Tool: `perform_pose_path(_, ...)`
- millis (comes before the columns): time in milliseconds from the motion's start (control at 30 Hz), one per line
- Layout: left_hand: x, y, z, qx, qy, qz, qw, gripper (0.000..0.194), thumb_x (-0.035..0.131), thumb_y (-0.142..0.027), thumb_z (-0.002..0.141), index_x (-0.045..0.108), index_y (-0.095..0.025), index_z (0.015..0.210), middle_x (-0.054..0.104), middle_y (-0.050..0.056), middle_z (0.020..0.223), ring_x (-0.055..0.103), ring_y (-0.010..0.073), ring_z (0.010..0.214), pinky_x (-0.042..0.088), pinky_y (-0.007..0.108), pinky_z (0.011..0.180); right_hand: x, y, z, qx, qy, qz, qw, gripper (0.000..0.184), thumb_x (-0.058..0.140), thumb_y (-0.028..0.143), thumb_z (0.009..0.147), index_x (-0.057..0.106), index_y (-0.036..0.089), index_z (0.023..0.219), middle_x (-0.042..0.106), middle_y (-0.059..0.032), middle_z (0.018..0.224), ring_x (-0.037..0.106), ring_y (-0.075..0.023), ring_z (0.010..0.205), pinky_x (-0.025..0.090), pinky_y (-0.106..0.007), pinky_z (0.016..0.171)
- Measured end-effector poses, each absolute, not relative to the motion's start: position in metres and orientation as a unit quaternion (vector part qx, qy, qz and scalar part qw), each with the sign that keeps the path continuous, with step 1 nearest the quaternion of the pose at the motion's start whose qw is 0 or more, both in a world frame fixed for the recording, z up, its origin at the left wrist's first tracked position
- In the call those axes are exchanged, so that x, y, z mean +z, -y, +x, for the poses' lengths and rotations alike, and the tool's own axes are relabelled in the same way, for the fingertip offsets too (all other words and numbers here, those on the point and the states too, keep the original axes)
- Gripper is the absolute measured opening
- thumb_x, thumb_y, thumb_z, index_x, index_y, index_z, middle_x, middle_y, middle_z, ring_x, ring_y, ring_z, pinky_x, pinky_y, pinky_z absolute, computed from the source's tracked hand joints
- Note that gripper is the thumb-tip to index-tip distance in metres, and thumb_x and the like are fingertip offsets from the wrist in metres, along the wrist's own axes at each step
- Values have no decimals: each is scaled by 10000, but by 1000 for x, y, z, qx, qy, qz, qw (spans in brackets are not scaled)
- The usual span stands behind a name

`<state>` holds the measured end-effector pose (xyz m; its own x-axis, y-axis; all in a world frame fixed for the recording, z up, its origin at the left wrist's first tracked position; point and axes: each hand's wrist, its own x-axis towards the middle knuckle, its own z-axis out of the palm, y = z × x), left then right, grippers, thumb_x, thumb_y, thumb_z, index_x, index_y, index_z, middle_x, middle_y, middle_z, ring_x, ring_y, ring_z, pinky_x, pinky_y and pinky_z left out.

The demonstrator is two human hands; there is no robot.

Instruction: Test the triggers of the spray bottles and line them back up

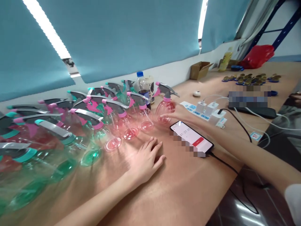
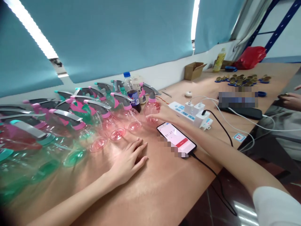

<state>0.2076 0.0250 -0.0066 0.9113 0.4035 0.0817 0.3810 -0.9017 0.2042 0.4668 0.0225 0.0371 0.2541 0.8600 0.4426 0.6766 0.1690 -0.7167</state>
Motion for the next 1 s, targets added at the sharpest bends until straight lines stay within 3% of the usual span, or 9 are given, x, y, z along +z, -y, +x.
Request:
perform_pose_path(100, -6, -25, 208, 48, -202, 974, 92, 518, 443, -424, 974, 461, -123, 1395, 409, 179, 1476, 356, 322, 1373, 340, 513, 1095, 33, -28, 466, 110, 623, -636, 441, 424, 779, 400, 686, 651, 175, 1022, 726, -61, 1032, 677, -206, 896, 528, -325, 821)
perform_pose_path(333, -7, -27, 208, 64, -194, 974, 99, 505, 459, -420, 966, 469, -139, 1385, 422, 176, 1467, 365, 326, 1367, 349, 529, 1085, 27, -35, 465, 99, 625, -661, 403, 627, 785, 482, 661, 603, 196, 1188, 697, -91, 1131, 661, -256, 1006, 495, -398, 918)
perform_pose_path(500, -7, -27, 209, 60, -192, 974, 106, 506, 466, -416, 964, 472, -126, 1379, 414, 185, 1472, 351, 327, 1377, 348, 522, 1089, 27, -35, 466, 109, 617, -670, 398, 673, 782, 519, 651, 586, 210, 1217, 695, -88, 1130, 671, -264, 993, 527, -402, 878)
perform_pose_path(633, -6, -26, 207, 63, -193, 973, 111, 494, 469, -414, 962, 481, -135, 1369, 428, 178, 1464, 359, 323, 1374, 347, 519, 1092, 27, -19, 466, 94, 612, -672, 407, 700, 787, 512, 648, 556, 234, 1247, 643, -95, 1221, 530, -315, 1251, 419, -485, 1043)
perform_pose_path(733, -6, -25, 198, 77, -188, 973, 114, 481, 482, -409, 957, 493, -144, 1358, 446, 173, 1451, 376, 322, 1363, 357, 519, 1086, 29, 9, 456, 48, 578, -696, 423, 710, 746, 492, 717, 491, 186, 1305, 553, -157, 1334, 505, -340, 1271, 412, -520, 1039)
perform_pose_path(833, -6, -24, 181, 87, -179, 973, 113, 469, 498, -392, 953, 500, -151, 1355, 459, 172, 1438, 396, 320, 1347, 367, 521, 1078, 39, 38, 427, 26, 604, -688, 403, 563, 720, 421, 769, 532, 177, 1240, 605, -143, 1264, 604, -297, 1141, 493, -457, 951)
perform_pose_path(1000, -7, -17, 132, 97, -175, 973, 111, 442, 463, -357, 976, 491, -148, 1365, 467, 172, 1421, 388, 308, 1349, 381, 491, 1075, 62, 52, 352, 109, 708, -594, 366, 277, 663, 325, 840, 615, 206, 1085, 696, -62, 1084, 660, -208, 1000, 522, -354, 875)
